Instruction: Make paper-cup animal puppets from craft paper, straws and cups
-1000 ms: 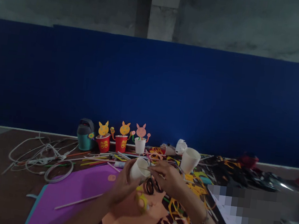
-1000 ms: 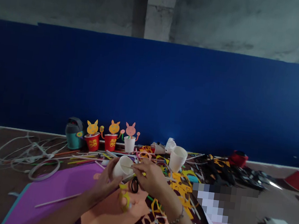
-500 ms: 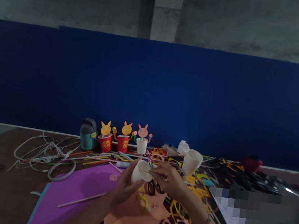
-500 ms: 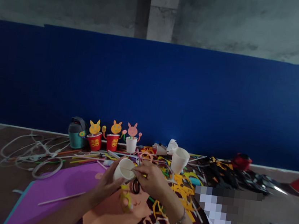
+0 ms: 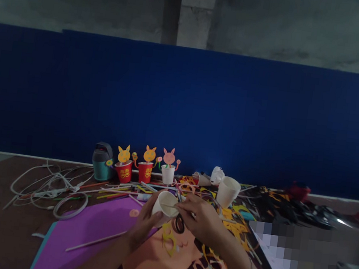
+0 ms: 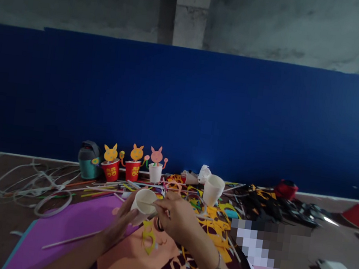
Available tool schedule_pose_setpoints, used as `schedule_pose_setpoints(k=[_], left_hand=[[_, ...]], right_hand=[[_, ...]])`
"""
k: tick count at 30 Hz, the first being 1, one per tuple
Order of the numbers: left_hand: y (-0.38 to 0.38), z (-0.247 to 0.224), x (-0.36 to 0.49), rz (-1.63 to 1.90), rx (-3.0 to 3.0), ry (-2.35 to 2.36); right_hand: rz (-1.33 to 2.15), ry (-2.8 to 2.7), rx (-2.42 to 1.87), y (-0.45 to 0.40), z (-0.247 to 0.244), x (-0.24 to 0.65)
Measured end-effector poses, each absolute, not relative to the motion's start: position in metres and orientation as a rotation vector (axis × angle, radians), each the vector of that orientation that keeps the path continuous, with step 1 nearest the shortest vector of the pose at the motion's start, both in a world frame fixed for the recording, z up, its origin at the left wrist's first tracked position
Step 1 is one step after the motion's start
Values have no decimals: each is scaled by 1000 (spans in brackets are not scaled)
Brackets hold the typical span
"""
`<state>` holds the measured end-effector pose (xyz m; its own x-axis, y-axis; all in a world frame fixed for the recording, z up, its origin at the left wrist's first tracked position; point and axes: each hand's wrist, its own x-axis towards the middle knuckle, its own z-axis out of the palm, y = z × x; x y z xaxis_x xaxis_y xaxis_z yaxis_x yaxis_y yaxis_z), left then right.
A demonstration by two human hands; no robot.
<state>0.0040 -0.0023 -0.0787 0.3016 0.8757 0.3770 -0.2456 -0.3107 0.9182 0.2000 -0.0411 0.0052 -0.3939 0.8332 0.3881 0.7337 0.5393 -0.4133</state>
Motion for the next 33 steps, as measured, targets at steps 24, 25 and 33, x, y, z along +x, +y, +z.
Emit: schedule_pose_setpoints(k=[24, 25, 33], left_hand=[[1, -84, 0, 1320, 1441, 648], [1, -85, 1, 1326, 1420, 646], [2, -89, 1, 1323, 1396, 673]], right_hand=[[219, -2203, -1240, -46, 16, 193], [223, -2203, -1239, -47, 16, 193], [195, -2195, -1282, -48, 15, 193]])
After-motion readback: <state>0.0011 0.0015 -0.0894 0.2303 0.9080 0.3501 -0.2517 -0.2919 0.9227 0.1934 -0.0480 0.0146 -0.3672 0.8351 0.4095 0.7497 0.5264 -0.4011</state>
